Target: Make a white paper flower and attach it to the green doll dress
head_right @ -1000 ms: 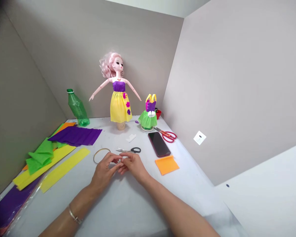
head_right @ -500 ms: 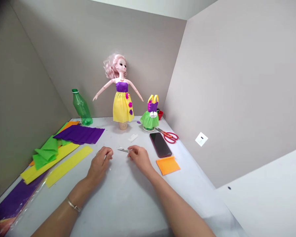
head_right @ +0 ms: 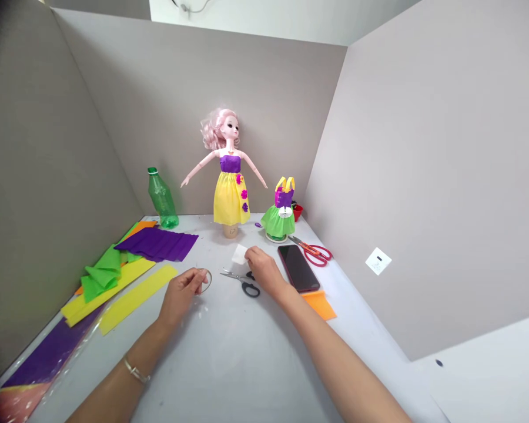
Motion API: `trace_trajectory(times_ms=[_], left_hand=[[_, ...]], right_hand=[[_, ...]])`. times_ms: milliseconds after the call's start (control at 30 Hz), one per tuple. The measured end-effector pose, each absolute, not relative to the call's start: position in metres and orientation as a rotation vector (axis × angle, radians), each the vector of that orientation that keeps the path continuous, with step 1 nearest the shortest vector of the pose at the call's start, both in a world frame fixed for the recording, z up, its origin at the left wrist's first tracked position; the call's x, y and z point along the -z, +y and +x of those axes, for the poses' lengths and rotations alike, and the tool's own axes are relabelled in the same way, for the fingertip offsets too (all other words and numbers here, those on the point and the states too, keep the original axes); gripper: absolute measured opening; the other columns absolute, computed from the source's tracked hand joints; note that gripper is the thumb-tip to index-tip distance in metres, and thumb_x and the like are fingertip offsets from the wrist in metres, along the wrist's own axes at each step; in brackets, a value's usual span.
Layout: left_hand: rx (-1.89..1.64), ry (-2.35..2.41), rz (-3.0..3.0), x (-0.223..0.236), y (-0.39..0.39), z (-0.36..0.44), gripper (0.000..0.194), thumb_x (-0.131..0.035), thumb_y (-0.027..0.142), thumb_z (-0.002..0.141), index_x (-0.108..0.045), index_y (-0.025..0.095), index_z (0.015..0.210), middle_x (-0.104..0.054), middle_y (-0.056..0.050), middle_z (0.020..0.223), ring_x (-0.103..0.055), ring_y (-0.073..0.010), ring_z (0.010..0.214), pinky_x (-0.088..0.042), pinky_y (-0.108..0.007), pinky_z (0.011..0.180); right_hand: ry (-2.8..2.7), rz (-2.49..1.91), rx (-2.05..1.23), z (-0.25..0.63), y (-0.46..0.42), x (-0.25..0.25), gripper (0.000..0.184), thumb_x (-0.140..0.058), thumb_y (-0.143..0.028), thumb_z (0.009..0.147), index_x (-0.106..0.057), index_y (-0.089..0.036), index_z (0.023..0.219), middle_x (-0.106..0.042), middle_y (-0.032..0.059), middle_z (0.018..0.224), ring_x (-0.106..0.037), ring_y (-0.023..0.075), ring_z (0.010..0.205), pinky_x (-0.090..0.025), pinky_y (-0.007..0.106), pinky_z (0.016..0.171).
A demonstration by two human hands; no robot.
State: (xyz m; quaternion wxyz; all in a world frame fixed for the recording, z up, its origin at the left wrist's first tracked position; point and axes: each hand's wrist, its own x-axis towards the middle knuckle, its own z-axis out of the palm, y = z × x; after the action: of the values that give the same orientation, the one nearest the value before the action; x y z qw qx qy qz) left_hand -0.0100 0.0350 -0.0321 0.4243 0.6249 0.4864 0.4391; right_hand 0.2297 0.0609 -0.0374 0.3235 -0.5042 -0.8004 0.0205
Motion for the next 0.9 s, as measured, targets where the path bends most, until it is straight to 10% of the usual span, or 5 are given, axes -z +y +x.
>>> trace_trajectory(times_ms=[167,467,900], left_hand=[[-0.917,0.934,1.406,0.026,0.022,0.005,0.045,-0.06,0.053,0.083,-0.062,0.017,0.11,-0.068,-0.009,0.096,-0.065,-0.0182,0.081,-0.051,-0.028,0.073],[-0.83,0.831,1.387,0.031,0.02,0.008,0.031,-0.064,0.045,0.082,-0.06,0.015,0.075,-0.061,0.001,0.063,-0.058,-0.0129,0.058,-0.047,-0.026,0.063],[-0.913,0.887,1.451,0.028,0.013,0.01,0.03,-0.059,0.045,0.085,-0.057,0.017,0.073,-0.058,0.003,0.063,-0.053,-0.013,0.061,-0.04,-0.024,0.062]], right_hand=[[-2.245,-1.024,0.027,0.216,-0.011,0.031,0.026,-0.043,-0.008,0.095,-0.061,-0.019,0.11,-0.066,0.0116,0.116,-0.061,0.02,0.111,-0.054,0.036,0.094],[-2.069,-0.967,0.053,0.204,-0.036,0.032,0.021,-0.047,-0.004,0.092,-0.058,-0.021,0.1,-0.066,0.0112,0.111,-0.066,0.0174,0.099,-0.058,0.028,0.08],[-1.948,-1.07,-0.014,0.201,-0.029,0.035,0.017,-0.053,-0.011,0.091,-0.064,-0.023,0.093,-0.058,0.0112,0.118,-0.063,0.0181,0.089,-0.057,0.034,0.075]])
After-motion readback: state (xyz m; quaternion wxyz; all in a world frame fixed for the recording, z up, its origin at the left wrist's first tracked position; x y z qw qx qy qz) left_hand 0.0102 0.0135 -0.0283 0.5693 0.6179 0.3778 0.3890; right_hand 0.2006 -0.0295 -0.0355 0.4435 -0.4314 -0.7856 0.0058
